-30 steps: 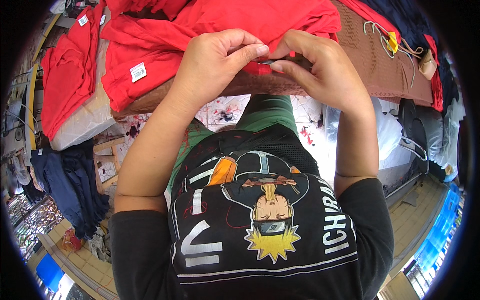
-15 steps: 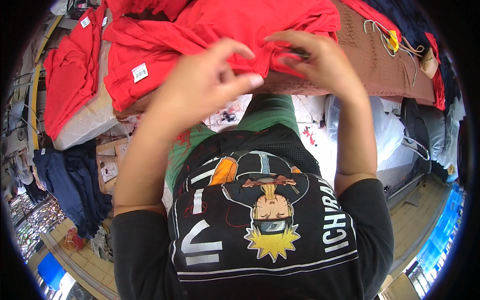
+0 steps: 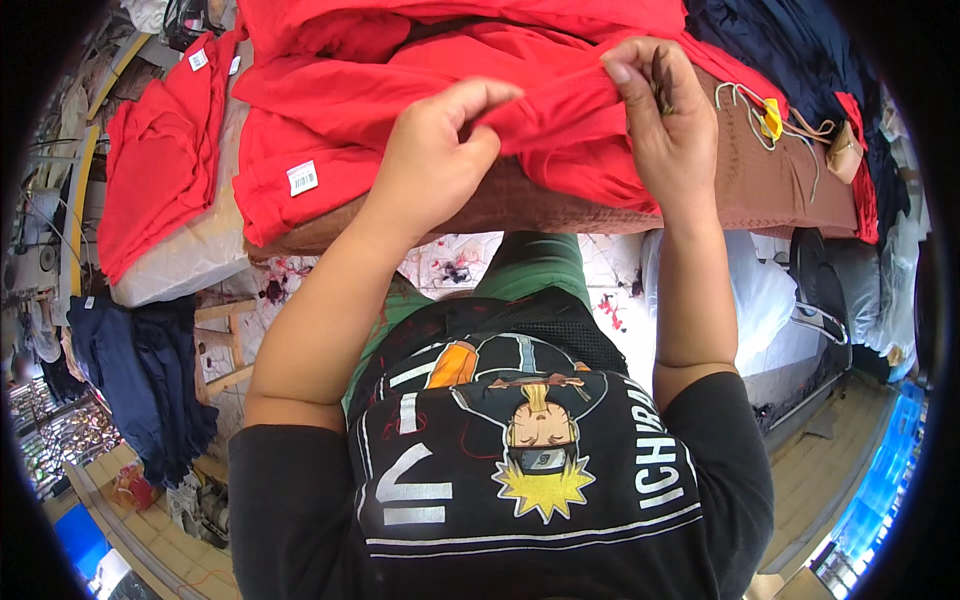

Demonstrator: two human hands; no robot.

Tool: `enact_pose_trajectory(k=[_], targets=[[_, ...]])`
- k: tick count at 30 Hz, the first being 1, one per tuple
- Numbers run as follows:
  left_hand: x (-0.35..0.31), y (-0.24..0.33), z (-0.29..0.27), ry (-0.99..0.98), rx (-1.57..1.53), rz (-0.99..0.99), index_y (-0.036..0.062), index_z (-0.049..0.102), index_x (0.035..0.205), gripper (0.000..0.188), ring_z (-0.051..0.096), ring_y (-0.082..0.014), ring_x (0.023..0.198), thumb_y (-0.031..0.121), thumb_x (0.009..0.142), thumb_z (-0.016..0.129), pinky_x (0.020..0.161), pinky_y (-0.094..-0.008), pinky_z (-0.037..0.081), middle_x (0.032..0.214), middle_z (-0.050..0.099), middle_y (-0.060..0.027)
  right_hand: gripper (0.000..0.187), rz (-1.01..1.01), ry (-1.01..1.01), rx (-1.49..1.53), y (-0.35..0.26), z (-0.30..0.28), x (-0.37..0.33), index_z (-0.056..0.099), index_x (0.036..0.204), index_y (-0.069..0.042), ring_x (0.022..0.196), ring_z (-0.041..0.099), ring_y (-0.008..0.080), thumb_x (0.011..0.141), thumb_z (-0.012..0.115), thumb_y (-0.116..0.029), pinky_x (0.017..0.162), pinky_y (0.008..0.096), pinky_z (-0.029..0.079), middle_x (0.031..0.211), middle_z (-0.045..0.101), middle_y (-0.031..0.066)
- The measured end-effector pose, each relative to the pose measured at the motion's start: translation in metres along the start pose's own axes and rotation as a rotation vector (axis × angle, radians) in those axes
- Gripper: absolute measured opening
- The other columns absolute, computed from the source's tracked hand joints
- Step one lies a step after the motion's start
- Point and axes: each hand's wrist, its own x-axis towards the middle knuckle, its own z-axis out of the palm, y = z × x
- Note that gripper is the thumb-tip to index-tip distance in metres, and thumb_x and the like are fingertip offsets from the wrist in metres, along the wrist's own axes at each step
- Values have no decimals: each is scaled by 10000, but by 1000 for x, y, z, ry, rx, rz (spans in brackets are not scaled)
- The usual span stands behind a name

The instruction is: The person trims loose threads from several red t-shirts using a pair of small thread snips, handling each garment one by one at a workstation.

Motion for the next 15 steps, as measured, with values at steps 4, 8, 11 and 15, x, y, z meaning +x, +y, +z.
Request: enact_pose_trajectory(k=[4, 8, 11, 15], targets=[[-12, 10, -10, -265, -523, -219, -30, 591, 1183, 372, 604, -91, 975, -74, 828, 489, 889, -250, 467, 1074, 655, -57, 63, 84, -82, 40, 15, 11, -3, 602, 948, -23, 834, 625, 135, 886, 610, -21, 763, 264, 486, 879, 648, 74], [-17, 16, -8, -175, -641, -258, -51, 559, 1227, 354, 601, -93, 977, -24, 876, 523, 879, -246, 467, 1068, 654, -65, 100, -115, -23, -128, 18, 14, -4, 660, 922, -40, 760, 623, 164, 825, 667, -16, 698, 265, 491, 871, 639, 51], [-19, 18, -6, -103, -629, -240, -59, 538, 1250, 362, 589, -70, 937, 5, 894, 546, 844, -226, 461, 1054, 648, -60, 152, -70, -21, -158, -12, 11, -14, 676, 926, -57, 716, 617, 146, 782, 723, -49, 626, 247, 487, 882, 639, 43], [-19, 28, 0, -20, -672, -252, -41, 509, 1293, 410, 545, -28, 847, 30, 895, 579, 782, -197, 441, 994, 629, -16, 248, -243, -60, -273, -24, 19, -26, 689, 912, -91, 697, 627, 188, 687, 794, -106, 565, 272, 501, 859, 628, 54]])
